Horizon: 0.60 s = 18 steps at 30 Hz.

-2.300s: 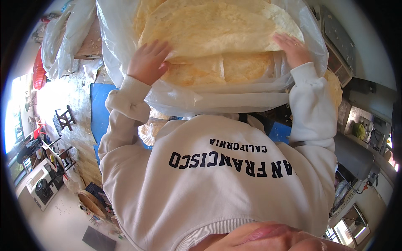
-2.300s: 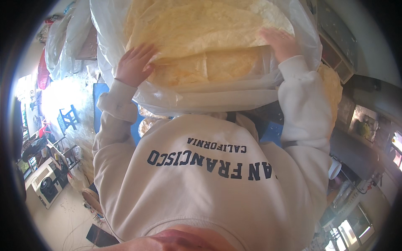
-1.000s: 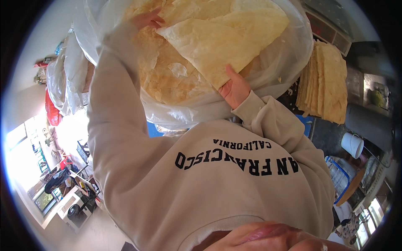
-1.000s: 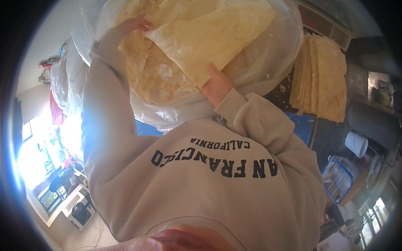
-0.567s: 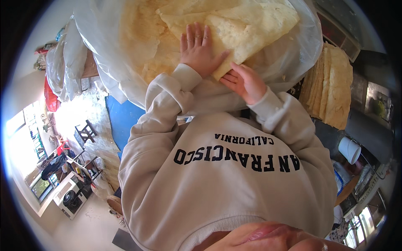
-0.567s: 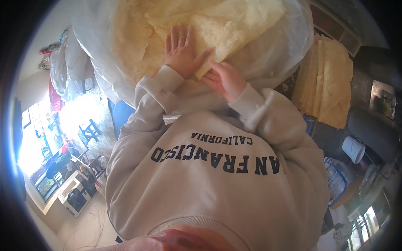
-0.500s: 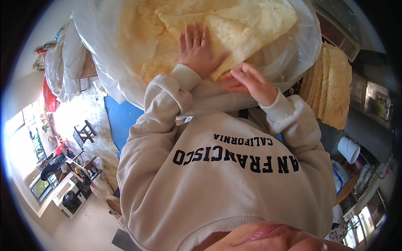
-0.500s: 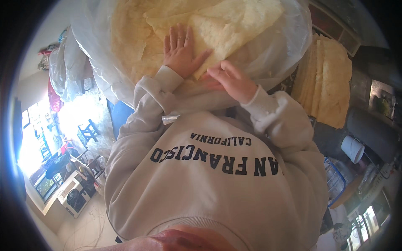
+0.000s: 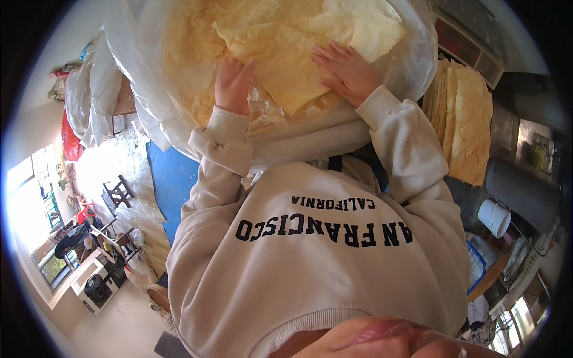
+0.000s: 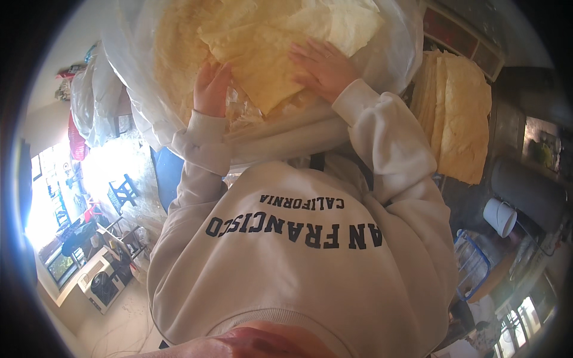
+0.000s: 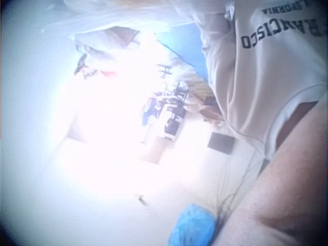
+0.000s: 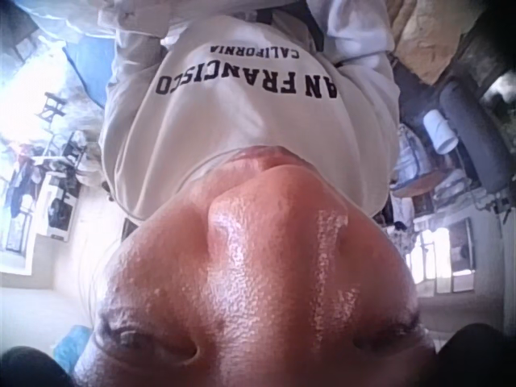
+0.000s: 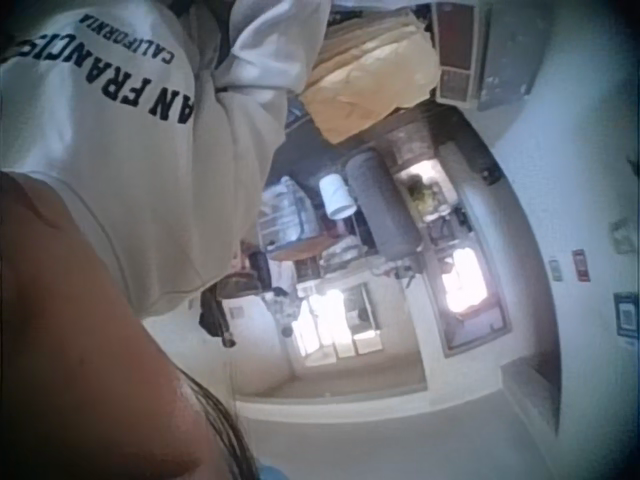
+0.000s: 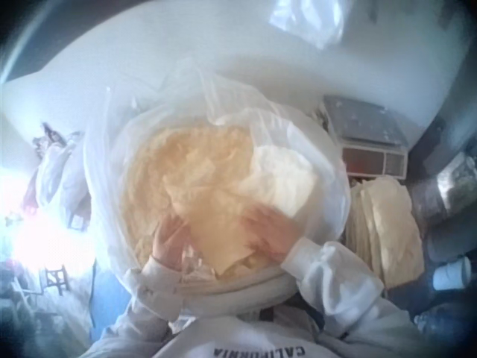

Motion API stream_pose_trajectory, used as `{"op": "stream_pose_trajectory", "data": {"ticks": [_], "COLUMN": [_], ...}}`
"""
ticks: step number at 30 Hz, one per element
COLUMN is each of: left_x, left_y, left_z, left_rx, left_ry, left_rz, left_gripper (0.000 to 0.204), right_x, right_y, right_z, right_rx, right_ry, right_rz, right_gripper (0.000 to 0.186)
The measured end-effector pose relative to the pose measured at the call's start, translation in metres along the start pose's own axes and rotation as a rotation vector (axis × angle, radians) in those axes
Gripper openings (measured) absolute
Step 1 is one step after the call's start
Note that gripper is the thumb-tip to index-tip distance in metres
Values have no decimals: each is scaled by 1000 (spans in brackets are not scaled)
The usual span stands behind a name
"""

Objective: The person repeatedly picks up thin, flexible sheets from a plastic-lined container, folds them in half, and places them on a growing stack to the right. The person handles the sheets by hand, smoothing and aligning them before folding.

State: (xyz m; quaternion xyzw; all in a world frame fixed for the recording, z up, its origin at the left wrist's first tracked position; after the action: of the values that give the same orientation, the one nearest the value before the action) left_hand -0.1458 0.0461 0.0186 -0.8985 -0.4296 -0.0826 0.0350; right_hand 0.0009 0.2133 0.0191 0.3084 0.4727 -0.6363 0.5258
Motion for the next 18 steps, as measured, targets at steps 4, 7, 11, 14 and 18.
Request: {"op": "stream_pose_trajectory", "data": {"ticks": [4, 7, 11, 14, 18], "left_x": [-4, -10, -38, -85, -94], "left_y": [2, -19, -13, 31, 55], "left_z": [4, -3, -34, -67, -173], "left_rx": [-210, -133, 47, 29, 303], "left_ry": [-5, 66, -225, 117, -1116], "left_rz": [-89, -133, -47, -233, -334], "left_gripper": [26, 35, 30, 34, 29], "right_x": [-4, -15, -38, -45, -35], "right_y": [-3, -10, -15, -9, 18], "right_z": [4, 10, 34, 68, 102], "right_rx": [-12, -6, -80, -175, -186], "right_ry": [-60, -142, -314, -334, -384], "right_rz": [53, 22, -61, -30, 170], "right_gripper": [65, 70, 83, 84, 71]}}
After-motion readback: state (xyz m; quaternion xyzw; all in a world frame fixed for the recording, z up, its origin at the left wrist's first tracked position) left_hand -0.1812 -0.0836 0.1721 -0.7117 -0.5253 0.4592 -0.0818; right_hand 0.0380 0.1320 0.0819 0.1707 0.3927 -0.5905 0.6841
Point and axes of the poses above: each hand's wrist, its own y-axis away from the middle knuckle, its own x-axis out of the palm, z = x × y, the point moved 9 cm from there along -y, towards the middle knuckle, and after that the axes turned 3 degrees about x, right-handed, at the moved point
